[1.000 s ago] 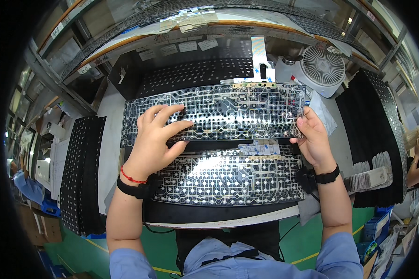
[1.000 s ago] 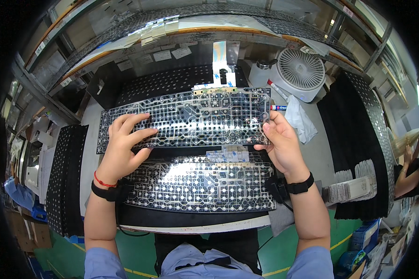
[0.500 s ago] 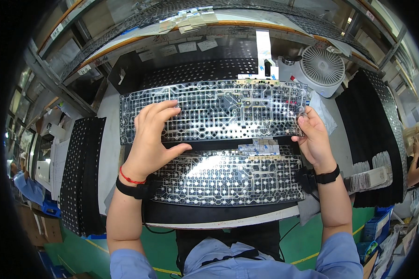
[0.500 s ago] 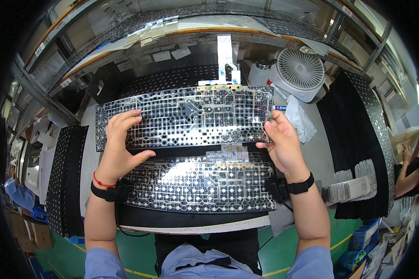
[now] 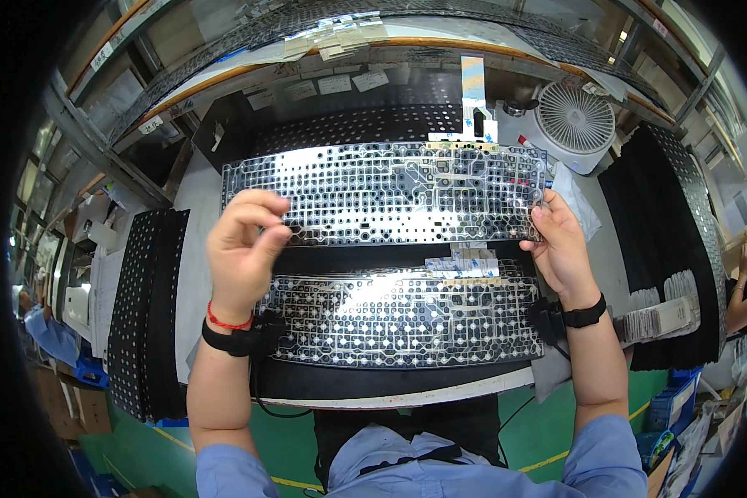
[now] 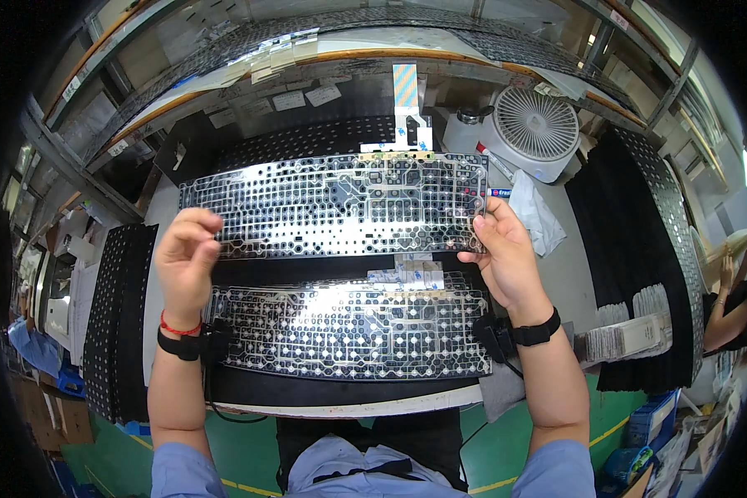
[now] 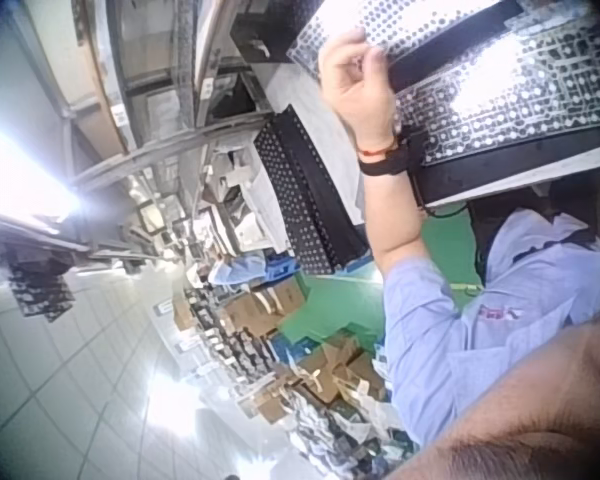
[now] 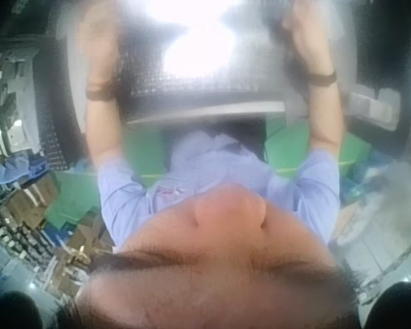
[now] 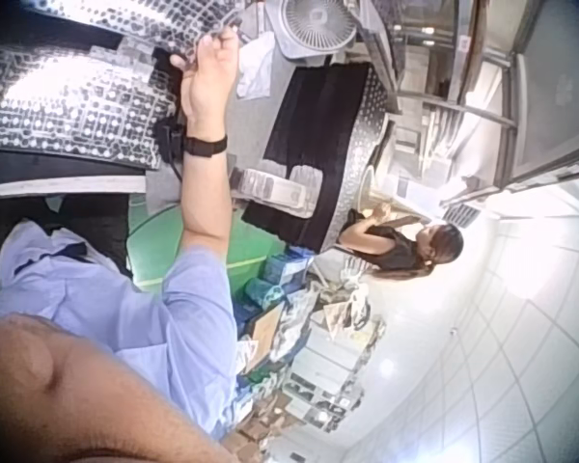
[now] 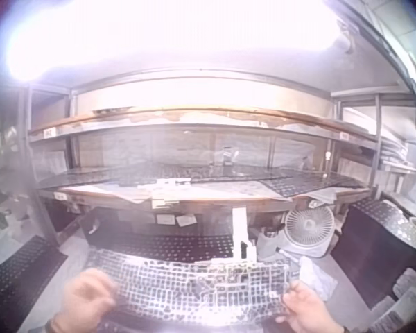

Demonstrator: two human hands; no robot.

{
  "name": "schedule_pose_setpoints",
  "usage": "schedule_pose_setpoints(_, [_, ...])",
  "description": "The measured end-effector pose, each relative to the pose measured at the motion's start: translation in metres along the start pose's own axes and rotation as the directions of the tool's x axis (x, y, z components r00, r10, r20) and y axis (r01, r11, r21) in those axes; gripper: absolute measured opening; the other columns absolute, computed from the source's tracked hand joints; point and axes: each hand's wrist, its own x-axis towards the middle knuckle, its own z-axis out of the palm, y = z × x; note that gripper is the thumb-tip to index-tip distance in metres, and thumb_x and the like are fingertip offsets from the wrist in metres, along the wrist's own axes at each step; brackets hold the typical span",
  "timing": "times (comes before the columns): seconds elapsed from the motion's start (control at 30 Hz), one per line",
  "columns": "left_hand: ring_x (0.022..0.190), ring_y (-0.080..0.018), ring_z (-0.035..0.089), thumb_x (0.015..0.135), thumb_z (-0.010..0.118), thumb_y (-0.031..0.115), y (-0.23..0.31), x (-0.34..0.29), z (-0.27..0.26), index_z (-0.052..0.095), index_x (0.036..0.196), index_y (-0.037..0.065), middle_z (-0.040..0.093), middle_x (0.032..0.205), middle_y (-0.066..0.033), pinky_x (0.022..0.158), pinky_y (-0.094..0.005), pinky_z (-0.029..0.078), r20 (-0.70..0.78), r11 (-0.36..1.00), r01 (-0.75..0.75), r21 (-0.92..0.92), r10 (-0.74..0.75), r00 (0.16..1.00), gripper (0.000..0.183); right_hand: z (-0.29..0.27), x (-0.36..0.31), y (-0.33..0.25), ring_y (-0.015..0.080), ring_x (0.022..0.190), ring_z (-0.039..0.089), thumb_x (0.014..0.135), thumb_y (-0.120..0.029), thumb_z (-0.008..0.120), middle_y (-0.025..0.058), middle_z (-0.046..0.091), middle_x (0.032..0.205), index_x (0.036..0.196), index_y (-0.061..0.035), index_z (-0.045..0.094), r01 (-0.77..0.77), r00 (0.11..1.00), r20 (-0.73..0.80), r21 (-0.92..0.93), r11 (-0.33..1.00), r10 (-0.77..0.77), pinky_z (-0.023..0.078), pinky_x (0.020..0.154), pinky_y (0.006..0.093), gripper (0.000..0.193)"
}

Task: The recorder is assembling and inspecting keyboard panels, aligning metal and plastic layers.

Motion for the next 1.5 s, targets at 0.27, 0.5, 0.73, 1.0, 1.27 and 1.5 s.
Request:
schedule_pose_setpoints(0.27, [0.076, -0.0117, 0.052, 0.089, 0.072, 0.014, 0.000, -0.001, -0.003, 0.059, 0.090, 0.008, 0.058, 0.086, -0.0041, 0.068, -0.0256, 0.040, 0.033, 0.862, 0.164, -0.480, -0.168, 0.985, 0.014, -0.002, 0.000, -0.001, 0.0085, 0.089, 0.065, 0.102, -0.012, 0.045, 0.0052, 0.066, 0.110, 0.127, -0.0061, 0.045, -0.091, 0.994, -0.074, -0.159, 0.983, 0.080, 0.056, 0.069, 0.0236, 0.026])
schedule_pose_setpoints(0.5, [0.076, -0.0132, 0.064, 0.082, 0.074, -0.001, 0.010, -0.013, 0.018, 0.063, 0.091, 0.003, 0.064, 0.086, -0.0084, 0.068, -0.0237, 0.053, 0.151, 0.802, 0.219, -0.556, -0.162, 0.975, 0.014, -0.007, 0.004, 0.001, 0.0089, 0.091, 0.065, 0.102, -0.013, 0.045, 0.0049, 0.066, 0.112, 0.127, -0.0064, 0.046, -0.147, 0.986, -0.104, -0.208, 0.967, 0.127, 0.055, 0.071, 0.0240, 0.026])
schedule_pose_setpoints(0.73, [0.078, -0.0144, 0.064, 0.079, 0.072, -0.005, 0.030, -0.019, 0.035, 0.069, 0.083, 0.000, 0.066, 0.086, -0.0097, 0.071, -0.0250, 0.051, 0.482, 0.814, 0.438, -0.382, -0.229, 0.846, 0.007, -0.011, 0.005, 0.003, 0.0081, 0.090, 0.064, 0.102, -0.013, 0.045, 0.0037, 0.066, 0.111, 0.126, -0.0073, 0.048, -0.151, 0.985, -0.117, -0.219, 0.964, 0.127, 0.055, 0.070, 0.0235, 0.025])
schedule_pose_setpoints(1.0, [0.082, -0.0184, 0.066, 0.077, 0.075, -0.006, 0.038, -0.022, 0.045, 0.071, 0.083, 0.000, 0.069, 0.088, -0.0126, 0.074, -0.0281, 0.053, 0.679, 0.764, 0.515, -0.390, -0.139, 0.721, 0.009, -0.013, 0.007, 0.002, 0.0045, 0.072, 0.061, 0.101, -0.016, 0.049, 0.0003, 0.067, 0.093, 0.118, -0.0071, 0.054, -0.170, 0.979, -0.162, -0.346, 0.923, 0.120, 0.050, 0.061, 0.0189, 0.019])
schedule_pose_setpoints(1.27, [0.083, -0.0210, 0.068, 0.075, 0.076, -0.009, 0.037, -0.028, 0.047, 0.070, 0.081, -0.001, 0.070, 0.087, -0.0137, 0.074, -0.0300, 0.054, 0.693, 0.626, 0.618, -0.475, -0.167, 0.701, 0.011, -0.020, 0.006, -0.008, 0.0006, 0.052, 0.048, 0.097, -0.021, 0.061, -0.0061, 0.058, 0.068, 0.103, -0.0057, 0.064, -0.212, 0.970, -0.214, -0.501, 0.839, 0.117, 0.040, 0.048, 0.0151, 0.017])
schedule_pose_setpoints(1.5, [0.082, -0.0228, 0.069, 0.080, 0.074, -0.005, 0.041, -0.030, 0.051, 0.071, 0.089, -0.001, 0.071, 0.087, -0.0151, 0.074, -0.0308, 0.054, 0.761, 0.630, 0.575, -0.522, 0.040, 0.648, 0.010, -0.021, 0.006, -0.004, 0.0097, 0.060, 0.064, 0.098, -0.027, 0.059, 0.0081, 0.069, 0.082, 0.105, -0.0010, 0.063, -0.118, 0.984, -0.170, -0.441, 0.890, 0.047, 0.047, 0.051, 0.0191, 0.027])
